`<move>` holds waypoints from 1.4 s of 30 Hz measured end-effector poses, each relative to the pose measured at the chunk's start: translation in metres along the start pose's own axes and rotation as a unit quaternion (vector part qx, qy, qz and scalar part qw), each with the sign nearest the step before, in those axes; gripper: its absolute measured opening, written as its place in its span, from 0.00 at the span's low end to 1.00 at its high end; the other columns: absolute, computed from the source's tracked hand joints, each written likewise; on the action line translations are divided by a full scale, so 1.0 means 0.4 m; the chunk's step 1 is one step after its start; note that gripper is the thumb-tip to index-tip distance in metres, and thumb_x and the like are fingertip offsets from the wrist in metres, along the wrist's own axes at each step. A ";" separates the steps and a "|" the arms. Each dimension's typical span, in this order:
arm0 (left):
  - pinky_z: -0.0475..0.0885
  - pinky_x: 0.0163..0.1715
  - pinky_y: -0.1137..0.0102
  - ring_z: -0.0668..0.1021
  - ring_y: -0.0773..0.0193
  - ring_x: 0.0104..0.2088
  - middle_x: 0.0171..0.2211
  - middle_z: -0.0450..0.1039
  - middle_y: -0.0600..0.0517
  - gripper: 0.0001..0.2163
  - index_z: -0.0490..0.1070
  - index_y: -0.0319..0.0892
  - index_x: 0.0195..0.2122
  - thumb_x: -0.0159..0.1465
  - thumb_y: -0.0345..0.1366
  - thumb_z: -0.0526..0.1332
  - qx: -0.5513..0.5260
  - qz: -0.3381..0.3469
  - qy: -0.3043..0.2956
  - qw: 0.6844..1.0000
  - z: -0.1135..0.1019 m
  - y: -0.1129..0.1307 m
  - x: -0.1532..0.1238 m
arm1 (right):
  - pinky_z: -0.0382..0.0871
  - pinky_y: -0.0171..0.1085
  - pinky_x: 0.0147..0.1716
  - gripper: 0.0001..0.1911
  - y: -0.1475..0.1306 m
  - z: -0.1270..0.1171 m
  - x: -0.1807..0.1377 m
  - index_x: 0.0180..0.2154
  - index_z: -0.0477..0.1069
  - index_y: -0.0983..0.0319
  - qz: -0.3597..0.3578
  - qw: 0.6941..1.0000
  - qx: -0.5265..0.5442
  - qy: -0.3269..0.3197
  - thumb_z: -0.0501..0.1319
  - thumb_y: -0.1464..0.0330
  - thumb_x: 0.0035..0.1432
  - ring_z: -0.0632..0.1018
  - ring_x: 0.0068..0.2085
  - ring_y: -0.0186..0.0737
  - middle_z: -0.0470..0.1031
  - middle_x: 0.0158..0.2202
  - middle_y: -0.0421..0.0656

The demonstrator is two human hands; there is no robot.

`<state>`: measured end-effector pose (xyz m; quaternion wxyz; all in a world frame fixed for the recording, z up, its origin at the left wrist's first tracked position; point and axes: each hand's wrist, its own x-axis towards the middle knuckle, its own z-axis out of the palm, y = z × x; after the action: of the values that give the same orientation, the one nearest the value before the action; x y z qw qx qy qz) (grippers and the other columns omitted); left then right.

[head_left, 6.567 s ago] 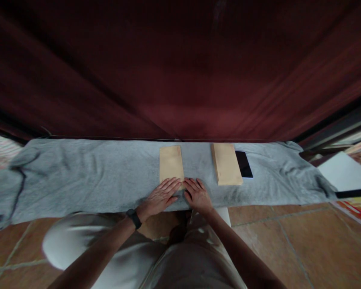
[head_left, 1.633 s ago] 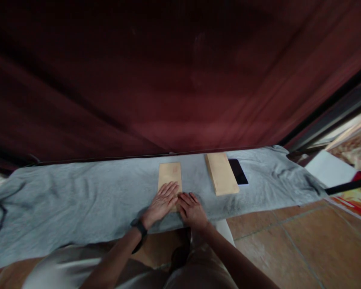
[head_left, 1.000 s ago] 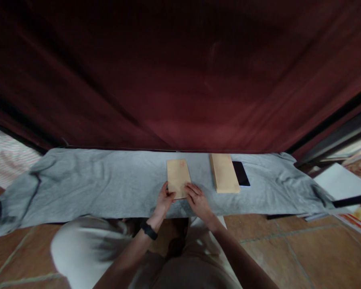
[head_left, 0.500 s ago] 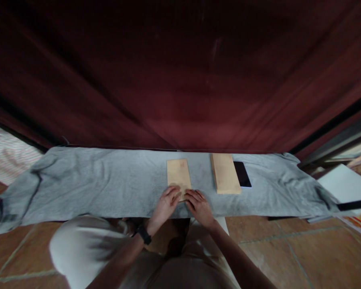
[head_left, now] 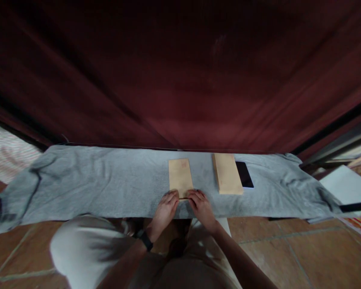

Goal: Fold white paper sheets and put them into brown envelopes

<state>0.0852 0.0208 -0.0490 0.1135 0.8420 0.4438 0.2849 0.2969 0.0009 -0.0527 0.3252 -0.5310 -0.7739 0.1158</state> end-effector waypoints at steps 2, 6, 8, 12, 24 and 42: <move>0.76 0.55 0.55 0.79 0.55 0.52 0.51 0.78 0.46 0.09 0.74 0.43 0.47 0.71 0.31 0.54 0.006 -0.005 0.000 1.000 0.000 0.003 0.003 | 0.69 0.49 0.59 0.10 0.000 0.003 0.009 0.44 0.75 0.57 0.008 1.000 -0.001 0.004 0.56 0.73 0.69 0.78 0.54 0.43 0.79 0.51 0.44; 0.77 0.53 0.56 0.79 0.55 0.51 0.50 0.78 0.45 0.10 0.74 0.44 0.45 0.72 0.30 0.53 -0.003 -0.032 0.013 0.999 0.006 0.012 0.006 | 0.67 0.50 0.61 0.14 -0.026 0.004 0.020 0.49 0.74 0.57 0.003 0.999 -0.040 -0.004 0.55 0.75 0.68 0.77 0.55 0.44 0.78 0.53 0.45; 0.77 0.54 0.56 0.79 0.56 0.51 0.50 0.78 0.45 0.11 0.74 0.44 0.46 0.72 0.30 0.52 -0.019 -0.040 0.021 0.999 0.011 0.014 0.005 | 0.63 0.52 0.65 0.19 -0.058 0.006 0.015 0.56 0.72 0.58 -0.015 0.998 -0.066 -0.011 0.54 0.76 0.67 0.74 0.60 0.44 0.76 0.57 0.47; 0.76 0.57 0.54 0.78 0.55 0.54 0.51 0.77 0.44 0.13 0.72 0.43 0.51 0.70 0.28 0.52 -0.039 -0.042 0.025 0.998 0.020 0.008 0.000 | 0.61 0.49 0.67 0.24 -0.124 0.025 -0.016 0.63 0.66 0.60 -0.044 0.997 -0.059 -0.035 0.53 0.75 0.67 0.70 0.64 0.42 0.71 0.63 0.47; 0.74 0.58 0.55 0.76 0.54 0.55 0.51 0.75 0.44 0.11 0.71 0.43 0.48 0.71 0.30 0.51 -0.048 -0.056 0.015 0.997 0.021 0.021 0.003 | 0.56 0.52 0.70 0.26 -0.087 0.002 -0.065 0.68 0.61 0.61 -0.035 0.994 -0.086 -0.058 0.52 0.71 0.70 0.64 0.69 0.45 0.65 0.68 0.46; 0.74 0.55 0.55 0.76 0.54 0.52 0.49 0.75 0.44 0.06 0.70 0.45 0.41 0.71 0.33 0.53 -0.054 -0.077 0.032 0.995 0.021 0.024 0.016 | 0.54 0.54 0.70 0.28 -0.096 0.021 -0.073 0.70 0.57 0.61 -0.041 0.992 -0.077 -0.096 0.53 0.67 0.71 0.64 0.69 0.47 0.63 0.69 0.48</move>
<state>0.0995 0.0210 -0.0493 0.1661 0.7882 0.4949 0.3260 0.2696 -0.0395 -0.0502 0.2120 -0.5088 -0.8292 0.0926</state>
